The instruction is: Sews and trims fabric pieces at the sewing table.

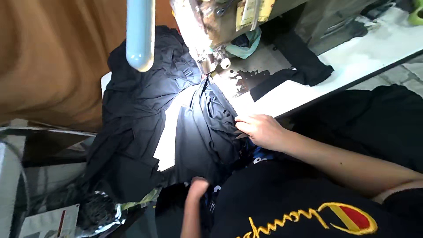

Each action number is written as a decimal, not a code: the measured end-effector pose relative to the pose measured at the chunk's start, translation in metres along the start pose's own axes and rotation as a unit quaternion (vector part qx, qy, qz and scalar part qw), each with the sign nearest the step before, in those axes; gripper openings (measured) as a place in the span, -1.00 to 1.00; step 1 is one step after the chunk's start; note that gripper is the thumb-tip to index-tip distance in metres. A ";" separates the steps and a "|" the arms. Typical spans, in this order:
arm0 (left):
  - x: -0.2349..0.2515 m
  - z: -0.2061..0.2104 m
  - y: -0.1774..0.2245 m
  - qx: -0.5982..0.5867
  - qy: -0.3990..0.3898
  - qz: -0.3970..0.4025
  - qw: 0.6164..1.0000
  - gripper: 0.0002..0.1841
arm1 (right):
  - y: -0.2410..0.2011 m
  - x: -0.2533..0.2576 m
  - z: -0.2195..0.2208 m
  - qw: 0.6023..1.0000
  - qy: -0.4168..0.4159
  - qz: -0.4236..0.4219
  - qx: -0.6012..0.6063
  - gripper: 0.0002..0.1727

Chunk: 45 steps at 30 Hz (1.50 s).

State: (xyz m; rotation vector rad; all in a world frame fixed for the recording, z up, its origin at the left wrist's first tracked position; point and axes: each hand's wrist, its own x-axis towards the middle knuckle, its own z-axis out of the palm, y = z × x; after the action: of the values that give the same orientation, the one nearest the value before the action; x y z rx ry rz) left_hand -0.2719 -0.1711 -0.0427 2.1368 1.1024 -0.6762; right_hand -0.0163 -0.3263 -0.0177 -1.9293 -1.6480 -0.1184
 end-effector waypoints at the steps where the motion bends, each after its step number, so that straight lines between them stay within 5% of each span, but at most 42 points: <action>1: -0.014 -0.019 -0.005 -0.006 0.023 0.031 0.999 -0.68 | 0.002 -0.001 -0.002 1.000 -0.002 0.003 0.001 -0.88; 3: -0.059 -0.069 -0.018 -0.029 0.146 0.080 0.986 -0.68 | 0.003 -0.003 -0.004 1.000 -0.003 0.006 -0.001 -0.90; 6: -0.131 -0.166 -0.036 0.049 0.306 0.113 0.944 -0.39 | -0.001 -0.003 0.003 1.000 -0.003 -0.006 -0.006 -0.90; 9: -0.097 -0.253 -0.080 0.190 0.439 0.121 0.870 -0.47 | -0.012 0.007 0.012 1.000 0.007 -0.025 -0.002 -0.90; 11: -0.060 -0.269 -0.051 0.207 0.450 0.059 0.867 -0.46 | -0.018 0.008 0.016 1.000 0.009 -0.020 0.005 -0.89; 13: -0.043 -0.251 0.017 0.186 0.414 0.086 0.887 -0.49 | -0.021 0.008 0.017 1.000 0.024 -0.012 0.002 -0.87; 18: 0.016 -0.148 0.140 0.121 0.334 0.353 0.865 -0.75 | -0.021 0.007 0.020 0.999 0.040 -0.017 -0.004 -0.85; 22: 0.055 -0.106 0.195 0.134 0.225 0.242 0.934 -0.60 | -0.021 0.004 0.016 1.000 0.019 -0.018 -0.013 -0.86; 26: 0.063 -0.085 0.188 0.110 0.271 0.260 0.920 -0.78 | -0.022 0.000 0.013 1.000 -0.010 0.003 0.003 -0.85; 31: 0.073 -0.079 0.163 -0.077 0.319 0.280 0.902 -0.73 | -0.015 0.009 -0.010 0.986 -0.101 0.055 0.120 -0.77; 34: 0.077 -0.076 0.155 -0.145 0.322 0.289 0.890 -0.70 | -0.001 0.025 -0.022 0.979 -0.077 0.144 0.123 -0.85; 37: 0.075 -0.076 0.156 -0.166 0.320 0.290 0.887 -0.68 | 0.016 0.048 -0.031 0.962 -0.110 0.235 0.082 -0.53; 45: 0.077 -0.074 0.159 -0.148 0.322 0.274 0.894 -0.64 | 0.019 0.069 -0.017 0.986 -0.043 0.157 0.040 -0.71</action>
State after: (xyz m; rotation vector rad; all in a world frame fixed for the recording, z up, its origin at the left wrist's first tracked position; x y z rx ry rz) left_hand -0.0870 -0.1484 0.0015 2.2822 0.7592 0.4706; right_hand 0.0226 -0.2752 0.0193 -2.1287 -1.3559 0.1548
